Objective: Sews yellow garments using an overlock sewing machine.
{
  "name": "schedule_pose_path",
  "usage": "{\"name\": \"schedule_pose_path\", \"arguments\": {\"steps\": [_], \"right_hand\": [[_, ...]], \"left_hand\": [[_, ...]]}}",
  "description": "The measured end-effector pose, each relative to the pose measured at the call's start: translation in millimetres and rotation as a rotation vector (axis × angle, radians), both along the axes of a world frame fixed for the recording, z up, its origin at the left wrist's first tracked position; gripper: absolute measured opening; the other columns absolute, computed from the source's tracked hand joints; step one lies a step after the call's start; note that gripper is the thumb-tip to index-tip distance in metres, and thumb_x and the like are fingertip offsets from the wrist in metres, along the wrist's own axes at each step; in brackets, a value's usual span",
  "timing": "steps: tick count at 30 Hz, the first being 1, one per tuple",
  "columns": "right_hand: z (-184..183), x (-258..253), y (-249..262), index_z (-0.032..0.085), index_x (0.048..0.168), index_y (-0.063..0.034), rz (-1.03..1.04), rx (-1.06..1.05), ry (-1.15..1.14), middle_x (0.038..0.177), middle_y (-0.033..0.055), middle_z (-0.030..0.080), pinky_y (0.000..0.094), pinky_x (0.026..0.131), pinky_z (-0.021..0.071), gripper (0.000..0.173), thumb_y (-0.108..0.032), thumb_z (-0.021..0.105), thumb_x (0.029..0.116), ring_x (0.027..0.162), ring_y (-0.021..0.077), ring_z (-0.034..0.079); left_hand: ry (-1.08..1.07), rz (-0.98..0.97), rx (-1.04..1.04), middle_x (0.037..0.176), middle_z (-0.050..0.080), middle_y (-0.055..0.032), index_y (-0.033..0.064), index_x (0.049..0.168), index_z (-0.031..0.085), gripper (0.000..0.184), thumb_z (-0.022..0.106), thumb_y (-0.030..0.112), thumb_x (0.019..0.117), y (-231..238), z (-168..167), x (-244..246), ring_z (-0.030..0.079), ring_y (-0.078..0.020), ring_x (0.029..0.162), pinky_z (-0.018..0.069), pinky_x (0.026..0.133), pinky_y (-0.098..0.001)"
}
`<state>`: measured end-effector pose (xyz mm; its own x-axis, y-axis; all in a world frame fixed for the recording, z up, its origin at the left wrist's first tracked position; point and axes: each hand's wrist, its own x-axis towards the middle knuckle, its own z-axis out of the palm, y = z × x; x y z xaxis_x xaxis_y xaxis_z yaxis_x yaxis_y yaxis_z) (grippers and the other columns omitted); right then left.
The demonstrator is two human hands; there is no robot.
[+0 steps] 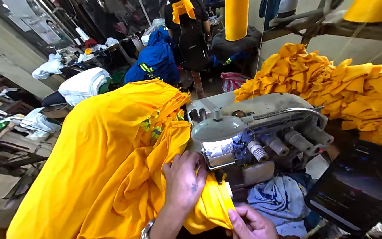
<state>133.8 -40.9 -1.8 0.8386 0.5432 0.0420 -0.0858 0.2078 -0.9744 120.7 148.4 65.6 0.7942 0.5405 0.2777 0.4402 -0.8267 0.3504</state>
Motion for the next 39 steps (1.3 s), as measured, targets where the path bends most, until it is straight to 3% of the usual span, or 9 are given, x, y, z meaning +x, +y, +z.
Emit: {"name": "schedule_pose_path", "arguments": {"steps": [5,8,15,18,21,24,28,33,39], "right_hand": [[-2.1,17.2,28.5,0.055,0.060,-0.0123,-0.102,-0.011,0.018,0.052,-0.0053,0.053,0.0216,0.042,0.0465,0.039,-0.021,0.076,0.0918,0.043,0.0032,0.052],[-3.1,19.2,27.4,0.053,0.057,-0.0134,-0.085,-0.031,0.050,0.050,-0.0051,0.050,0.0224,0.041,0.0442,0.045,-0.028,0.078,0.0908,0.042,0.0039,0.048],[30.3,45.4,18.0,0.077,0.106,-0.0119,-0.121,-0.165,-0.663,0.104,0.0026,0.069,0.0157,0.057,0.0524,0.023,-0.027,0.075,0.0889,0.070,-0.0006,0.061],[51.4,55.6,21.9,0.077,0.100,-0.0114,0.187,-0.136,-0.512,0.099,-0.0028,0.072,0.0210,0.069,0.0590,0.015,-0.022,0.071,0.0915,0.079,0.0019,0.067],[65.2,58.3,16.1,0.069,0.103,-0.0065,0.472,0.007,-0.051,0.084,0.0009,0.072,0.0257,0.051,0.0585,0.013,-0.016,0.072,0.0942,0.057,0.0086,0.065],[64.7,59.8,16.1,0.063,0.111,-0.0044,0.534,-0.061,0.178,0.084,0.0052,0.069,0.0275,0.052,0.0585,0.019,-0.014,0.069,0.0958,0.056,0.0119,0.065],[64.3,55.9,13.9,0.068,0.095,-0.0057,0.525,-0.083,0.145,0.078,0.0027,0.068,0.0278,0.058,0.0597,0.015,-0.020,0.068,0.0977,0.059,0.0113,0.066],[38.2,44.6,-3.6,0.067,0.095,-0.0082,0.560,0.006,0.134,0.074,0.0011,0.069,0.0317,0.061,0.0619,0.017,-0.024,0.063,0.1005,0.060,0.0129,0.068],[63.0,60.2,0.1,0.073,0.098,-0.0075,0.410,0.015,-0.113,0.085,0.0020,0.073,0.0295,0.066,0.0613,0.021,-0.026,0.065,0.0991,0.072,0.0113,0.070]], "left_hand": [[-0.148,-0.187,0.118,0.089,0.069,0.0021,0.0201,0.096,0.075,0.038,0.059,0.055,0.0962,4.4,6.5,-31.2,0.065,-0.0199,0.087,0.0472,0.080,-0.0530],[-0.194,-0.242,0.084,0.092,0.067,0.0047,0.0236,0.090,0.073,0.031,0.056,0.047,0.0996,-6.3,-5.5,-55.1,0.062,-0.0131,0.089,0.0434,0.083,-0.0435],[-0.273,-0.346,0.192,0.092,0.068,0.0071,0.0233,0.090,0.072,0.026,0.057,0.041,0.1012,-27.0,44.9,-56.7,0.062,-0.0088,0.092,0.0431,0.088,-0.0396],[-0.261,-0.381,0.209,0.091,0.068,0.0071,0.0226,0.091,0.074,0.026,0.058,0.039,0.1007,-25.5,39.8,-52.2,0.063,-0.0103,0.090,0.0453,0.086,-0.0411],[-0.123,-0.386,0.147,0.107,0.073,0.0036,0.0192,0.107,0.077,0.029,0.053,0.036,0.1044,5.2,22.2,-55.3,0.068,-0.0163,0.101,0.0518,0.088,-0.0481],[0.032,-0.361,0.325,0.120,0.072,-0.0019,0.0153,0.114,0.075,0.020,0.060,0.020,0.1008,29.8,14.8,-48.5,0.067,-0.0291,0.102,0.0507,0.083,-0.0563],[0.021,-0.603,0.510,0.121,0.072,-0.0006,0.0171,0.104,0.075,0.026,0.069,0.001,0.0850,25.1,30.7,-31.9,0.068,-0.0253,0.092,0.0519,0.074,-0.0483],[0.309,-0.701,0.545,0.094,0.071,-0.0032,0.0147,0.101,0.075,0.012,0.065,0.022,0.0985,33.7,45.3,-26.5,0.067,-0.0250,0.093,0.0503,0.080,-0.0489],[0.221,-0.951,0.145,0.106,0.073,0.0055,0.0159,0.087,0.075,0.010,0.073,0.024,0.0909,34.0,86.5,-31.5,0.065,-0.0129,0.093,0.0521,0.079,-0.0392]]}}
